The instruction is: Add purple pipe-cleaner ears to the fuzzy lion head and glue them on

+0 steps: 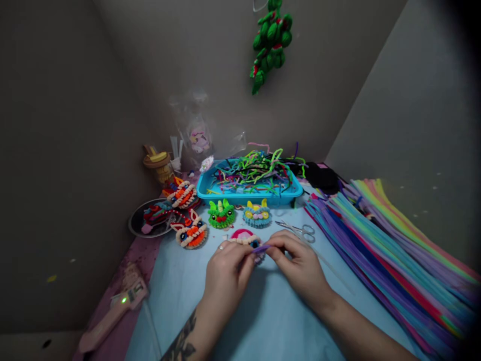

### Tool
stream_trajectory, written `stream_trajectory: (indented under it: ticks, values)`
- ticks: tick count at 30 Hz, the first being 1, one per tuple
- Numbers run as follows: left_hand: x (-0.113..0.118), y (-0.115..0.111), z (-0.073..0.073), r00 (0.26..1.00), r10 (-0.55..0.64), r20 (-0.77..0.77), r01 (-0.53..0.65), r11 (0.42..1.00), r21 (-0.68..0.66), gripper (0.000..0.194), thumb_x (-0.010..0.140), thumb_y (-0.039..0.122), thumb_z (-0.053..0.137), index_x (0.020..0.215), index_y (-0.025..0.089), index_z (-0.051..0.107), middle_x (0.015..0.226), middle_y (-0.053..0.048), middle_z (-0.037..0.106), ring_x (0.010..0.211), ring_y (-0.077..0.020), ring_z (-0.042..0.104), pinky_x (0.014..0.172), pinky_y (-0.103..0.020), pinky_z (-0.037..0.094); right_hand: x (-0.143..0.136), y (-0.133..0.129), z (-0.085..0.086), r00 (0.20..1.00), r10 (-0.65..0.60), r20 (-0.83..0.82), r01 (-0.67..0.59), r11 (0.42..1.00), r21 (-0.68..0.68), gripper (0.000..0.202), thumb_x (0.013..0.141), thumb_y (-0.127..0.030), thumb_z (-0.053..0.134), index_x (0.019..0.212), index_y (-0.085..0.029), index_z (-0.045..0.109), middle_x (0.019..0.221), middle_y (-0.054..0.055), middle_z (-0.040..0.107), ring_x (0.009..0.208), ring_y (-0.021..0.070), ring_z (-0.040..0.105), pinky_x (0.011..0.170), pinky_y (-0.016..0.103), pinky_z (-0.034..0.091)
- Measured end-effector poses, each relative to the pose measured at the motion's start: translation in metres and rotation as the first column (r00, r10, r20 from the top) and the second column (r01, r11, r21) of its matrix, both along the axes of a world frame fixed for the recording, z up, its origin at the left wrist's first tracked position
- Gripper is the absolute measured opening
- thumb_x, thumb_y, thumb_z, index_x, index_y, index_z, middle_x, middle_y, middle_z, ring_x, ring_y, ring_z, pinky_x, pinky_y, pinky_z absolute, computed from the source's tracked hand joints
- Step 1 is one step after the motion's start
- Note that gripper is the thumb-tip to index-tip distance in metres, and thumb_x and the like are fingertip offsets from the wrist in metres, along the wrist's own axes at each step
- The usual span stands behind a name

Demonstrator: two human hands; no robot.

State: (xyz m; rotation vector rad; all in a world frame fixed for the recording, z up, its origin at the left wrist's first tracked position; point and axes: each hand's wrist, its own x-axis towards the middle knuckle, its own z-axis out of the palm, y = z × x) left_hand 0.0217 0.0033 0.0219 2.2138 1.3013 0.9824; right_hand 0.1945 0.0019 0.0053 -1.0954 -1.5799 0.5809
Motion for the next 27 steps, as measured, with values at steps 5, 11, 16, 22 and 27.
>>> stream_trajectory:
  ticks: [5,11,16,22,27]
  values:
    - [0.0011,-0.0008,0.0005,0.999,-0.018,0.032,0.018,1.0,-0.002,0.014,0.088,0.021,0.057,0.096,0.02,0.068,0.095,-0.006,0.073,0.087,-0.0203,0.061,0.08,-0.034,0.046,0.0023,0.0016,-0.0001,0.997,-0.001,0.077,-0.003,0.999,0.044,0.012,0.085,-0.015,0.058,0.076,-0.02,0.064,0.075,0.002,0.062,0.074,0.0176,0.059,0.067,0.028,0.046]
    - [-0.0014,-0.0018,0.0,1.0,0.003,0.022,-0.004,0.997,0.078,0.014,0.088,0.018,0.054,0.086,0.018,0.068,0.079,-0.005,0.07,0.075,-0.0191,0.059,0.069,-0.032,0.045,0.0007,0.0011,0.0015,0.987,0.073,0.147,-0.078,0.997,0.029,0.013,0.087,-0.015,0.054,0.077,-0.02,0.061,0.075,0.003,0.06,0.075,0.0176,0.057,0.067,0.028,0.045]
    - [-0.0023,-0.0005,-0.0019,0.998,0.01,0.054,-0.012,0.999,0.039,0.013,0.088,0.016,0.056,0.084,0.018,0.068,0.077,-0.004,0.07,0.073,-0.018,0.059,0.069,-0.031,0.044,-0.0017,0.0004,0.0052,0.996,0.04,0.08,-0.039,0.999,-0.013,0.015,0.087,-0.018,0.054,0.073,-0.019,0.059,0.072,0.002,0.057,0.069,0.0163,0.055,0.061,0.026,0.043]
    - [-0.0005,0.0008,-0.0021,0.994,0.012,0.106,-0.011,1.0,-0.014,0.011,0.085,0.016,0.061,0.084,0.018,0.071,0.077,-0.004,0.071,0.073,-0.0176,0.06,0.067,-0.029,0.045,-0.001,0.0003,0.0047,1.0,-0.011,0.011,0.011,0.999,-0.035,0.016,0.087,-0.019,0.055,0.071,-0.02,0.059,0.07,0.001,0.054,0.067,0.0161,0.053,0.058,0.026,0.041]
    - [0.0028,0.0,0.0006,0.989,0.001,0.149,0.007,0.998,-0.054,0.012,0.085,0.018,0.061,0.081,0.018,0.072,0.075,-0.004,0.071,0.071,-0.0165,0.06,0.066,-0.027,0.045,-0.0032,-0.0011,0.0022,0.998,-0.033,-0.048,0.031,0.999,-0.035,0.017,0.087,-0.022,0.055,0.071,-0.019,0.059,0.071,0.002,0.055,0.068,0.0161,0.053,0.057,0.025,0.041]
